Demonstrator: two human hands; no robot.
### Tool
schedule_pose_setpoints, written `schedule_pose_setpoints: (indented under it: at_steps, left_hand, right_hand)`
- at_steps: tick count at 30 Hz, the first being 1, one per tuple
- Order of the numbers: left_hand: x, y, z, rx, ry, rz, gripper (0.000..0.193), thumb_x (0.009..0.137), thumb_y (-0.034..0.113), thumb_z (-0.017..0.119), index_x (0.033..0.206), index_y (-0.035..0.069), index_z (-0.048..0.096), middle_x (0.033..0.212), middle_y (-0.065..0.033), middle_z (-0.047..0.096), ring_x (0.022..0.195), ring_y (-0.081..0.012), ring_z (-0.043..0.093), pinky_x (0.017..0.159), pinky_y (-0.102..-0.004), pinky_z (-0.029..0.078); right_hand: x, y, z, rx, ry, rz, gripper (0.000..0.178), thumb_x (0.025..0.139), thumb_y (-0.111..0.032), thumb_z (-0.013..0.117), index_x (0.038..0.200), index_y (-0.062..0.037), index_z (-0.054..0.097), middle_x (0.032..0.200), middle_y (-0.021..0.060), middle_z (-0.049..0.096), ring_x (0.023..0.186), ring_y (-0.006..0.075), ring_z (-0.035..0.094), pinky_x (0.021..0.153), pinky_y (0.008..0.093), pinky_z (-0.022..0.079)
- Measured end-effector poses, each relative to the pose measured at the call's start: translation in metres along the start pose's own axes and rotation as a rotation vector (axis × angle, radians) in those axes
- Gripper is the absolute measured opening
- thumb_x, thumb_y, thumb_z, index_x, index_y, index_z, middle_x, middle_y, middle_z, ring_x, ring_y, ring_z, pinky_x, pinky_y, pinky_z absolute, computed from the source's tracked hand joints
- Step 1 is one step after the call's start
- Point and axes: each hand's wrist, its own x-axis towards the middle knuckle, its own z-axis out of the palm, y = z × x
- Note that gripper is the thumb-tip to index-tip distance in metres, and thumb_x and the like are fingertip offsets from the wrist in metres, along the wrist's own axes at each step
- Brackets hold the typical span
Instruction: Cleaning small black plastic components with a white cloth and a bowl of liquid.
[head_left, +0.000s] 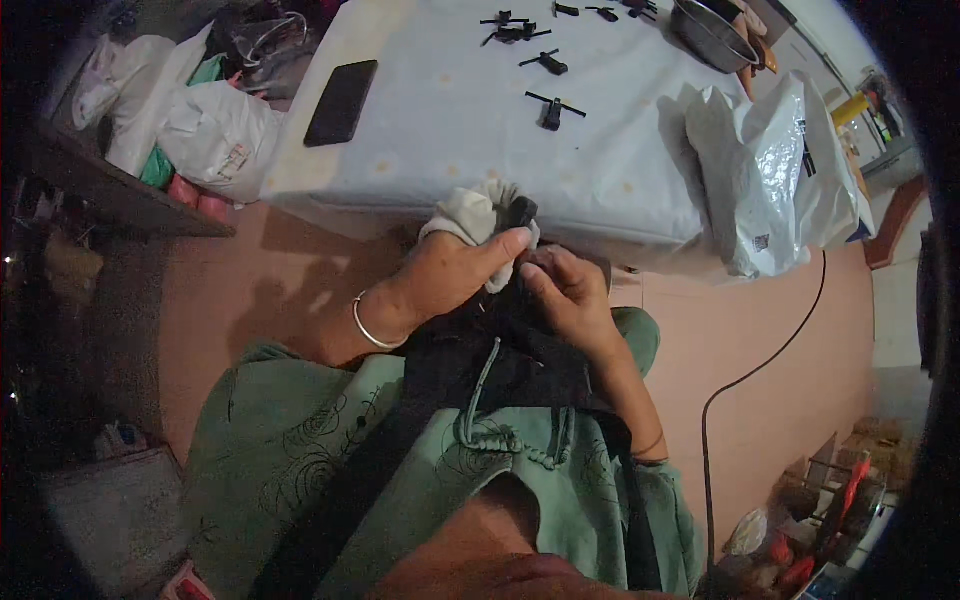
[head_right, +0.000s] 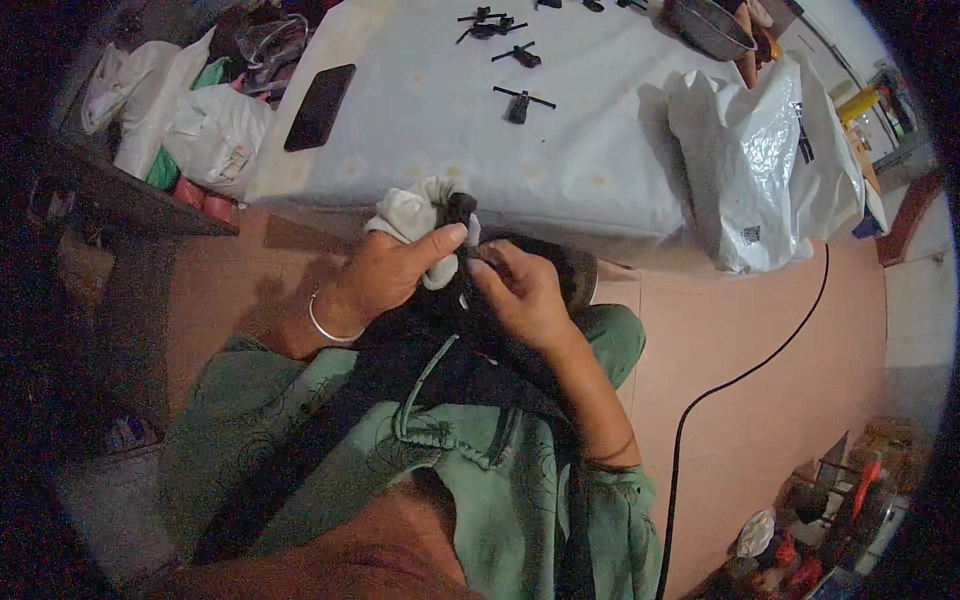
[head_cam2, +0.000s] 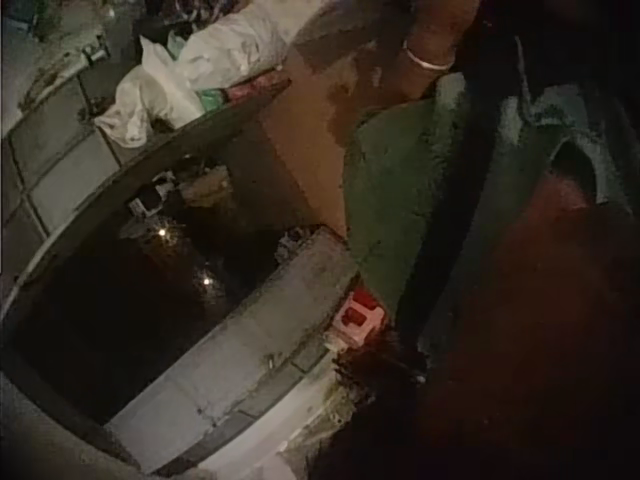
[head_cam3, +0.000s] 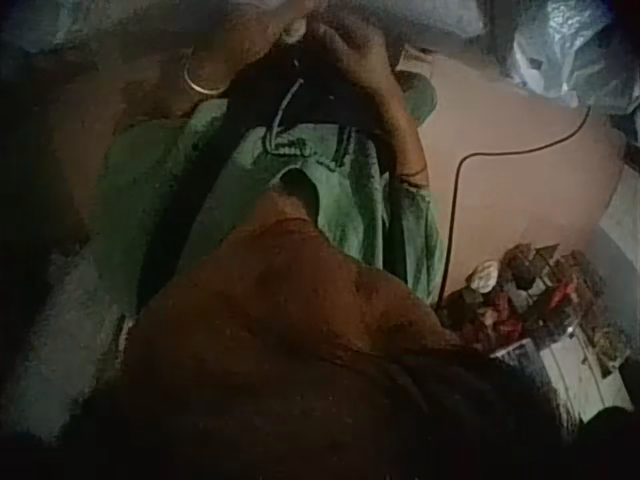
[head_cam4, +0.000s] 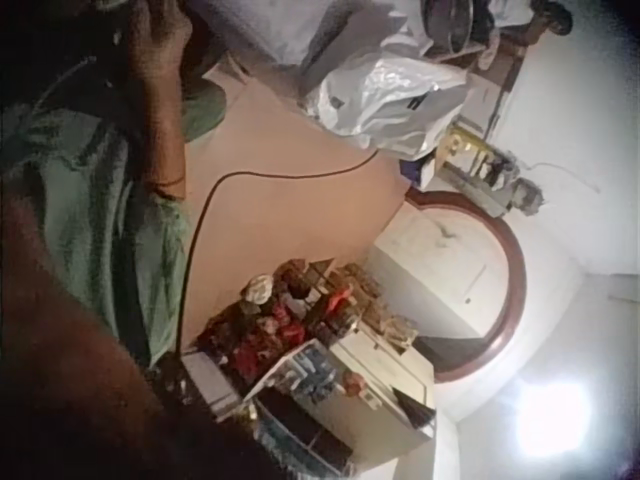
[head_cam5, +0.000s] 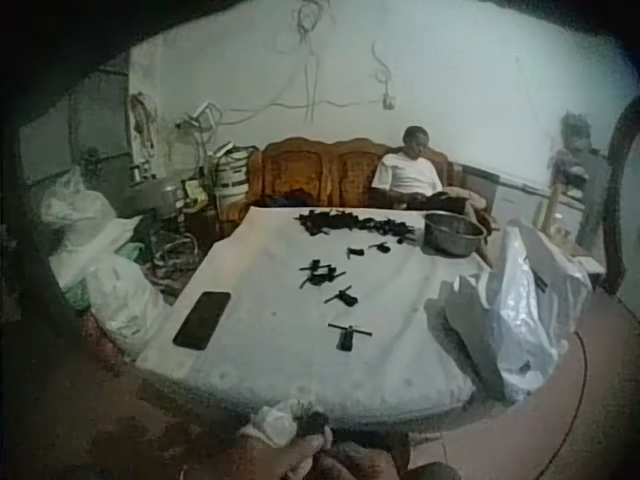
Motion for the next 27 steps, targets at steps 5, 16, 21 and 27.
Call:
schedule_pose_setpoints:
  at_steps: [5, 16, 21, 27]
  left_hand:
    - [-0.001, 0.001, -0.001, -0.227, 0.014, -0.148, 0.011, 0.086, 0.009, 0.048, 0.095, 0.003, 0.052, 0.073, -0.0006, 0.055, 0.055, -0.0056, 0.047, 0.047, -0.0207, 0.039]
    - [-0.002, 0.007, 0.0, 0.035, -0.213, -0.155, 0.027, 0.084, 0.007, 0.044, 0.111, 0.004, 0.044, 0.075, -0.0015, 0.053, 0.055, -0.0062, 0.045, 0.048, -0.0209, 0.038]
    - [0.002, -0.001, 0.004, 0.082, -0.196, -0.037, 0.021, 0.081, 0.006, 0.043, 0.101, 0.002, 0.049, 0.064, 0.0015, 0.046, 0.053, -0.0055, 0.042, 0.047, -0.0226, 0.037]
    - [0.002, 0.003, 0.001, 0.086, -0.178, -0.181, 0.019, 0.079, 0.005, 0.043, 0.096, 0.001, 0.049, 0.069, -0.0029, 0.049, 0.061, -0.0085, 0.047, 0.055, -0.0254, 0.041]
  right_hand:
    - [-0.005, -0.008, 0.003, -0.126, 0.148, -0.018, 0.012, 0.084, -0.008, 0.056, 0.091, 0.0006, 0.057, 0.073, 0.0012, 0.056, 0.065, 0.0071, 0.049, 0.061, 0.0198, 0.041]
    - [0.001, -0.016, -0.005, -0.122, 0.046, -0.053, 0.008, 0.084, -0.008, 0.057, 0.084, -0.0003, 0.057, 0.072, -0.0017, 0.054, 0.066, 0.0044, 0.047, 0.06, 0.0195, 0.039]
    - [0.005, -0.02, 0.001, 0.148, 0.039, 0.039, 0.013, 0.087, -0.013, 0.053, 0.08, -0.0015, 0.056, 0.071, -0.005, 0.05, 0.067, 0.003, 0.043, 0.06, 0.0186, 0.037]
    - [0.006, -0.02, 0.0, -0.132, -0.015, -0.001, 0.022, 0.089, -0.017, 0.049, 0.076, 0.0015, 0.05, 0.058, 0.0106, 0.043, 0.055, 0.014, 0.039, 0.051, 0.0284, 0.037]
